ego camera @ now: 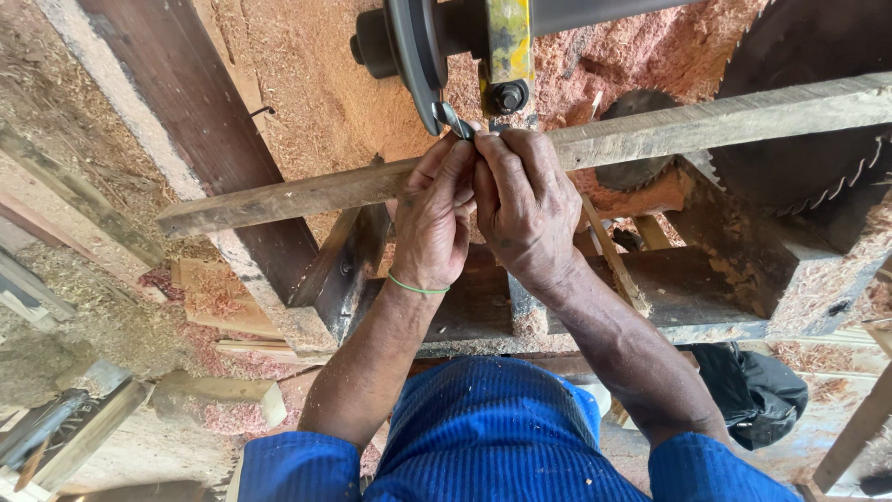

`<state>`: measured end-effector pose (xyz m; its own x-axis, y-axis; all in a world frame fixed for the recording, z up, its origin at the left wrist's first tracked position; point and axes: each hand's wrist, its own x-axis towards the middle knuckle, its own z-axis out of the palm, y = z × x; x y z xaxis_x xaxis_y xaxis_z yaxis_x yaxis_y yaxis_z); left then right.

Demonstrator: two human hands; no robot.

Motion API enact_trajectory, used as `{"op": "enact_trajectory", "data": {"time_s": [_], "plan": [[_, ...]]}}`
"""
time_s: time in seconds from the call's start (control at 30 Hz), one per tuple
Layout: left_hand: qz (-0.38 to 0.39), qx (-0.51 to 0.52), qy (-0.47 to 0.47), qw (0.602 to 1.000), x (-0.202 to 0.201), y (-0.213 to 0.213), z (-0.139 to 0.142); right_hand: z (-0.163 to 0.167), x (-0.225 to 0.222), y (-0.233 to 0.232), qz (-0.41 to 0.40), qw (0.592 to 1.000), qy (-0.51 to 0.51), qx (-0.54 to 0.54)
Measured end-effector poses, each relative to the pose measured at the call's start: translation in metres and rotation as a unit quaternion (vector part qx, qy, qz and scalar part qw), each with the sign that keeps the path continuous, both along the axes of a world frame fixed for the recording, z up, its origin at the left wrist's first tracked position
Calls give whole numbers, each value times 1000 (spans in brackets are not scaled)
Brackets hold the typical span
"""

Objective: The person uses a grinding wheel to sharpen a drill bit, holding it with both hands and rotating it against the spinning wheel. They inspect the bit periodically, then retrieve another bit from a bag and repeat the sharpening process.

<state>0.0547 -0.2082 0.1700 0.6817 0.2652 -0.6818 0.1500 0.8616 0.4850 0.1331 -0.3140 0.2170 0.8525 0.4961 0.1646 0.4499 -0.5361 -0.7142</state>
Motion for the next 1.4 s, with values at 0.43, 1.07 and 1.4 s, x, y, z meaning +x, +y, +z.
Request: {"op": "enact_trajectory", "data": {"time_s": [0.43, 1.07, 1.4], "plan": [[8, 0, -66, 998, -10, -2, -4, 0, -4, -4, 14, 1000, -6, 4], [14, -9, -62, 998, -4, -1, 1, 5, -3, -4, 18, 1000, -2, 5], [12, 4, -6, 1000, 2, 2, 6, 1, 0, 3, 2, 1000, -4, 0]]}}
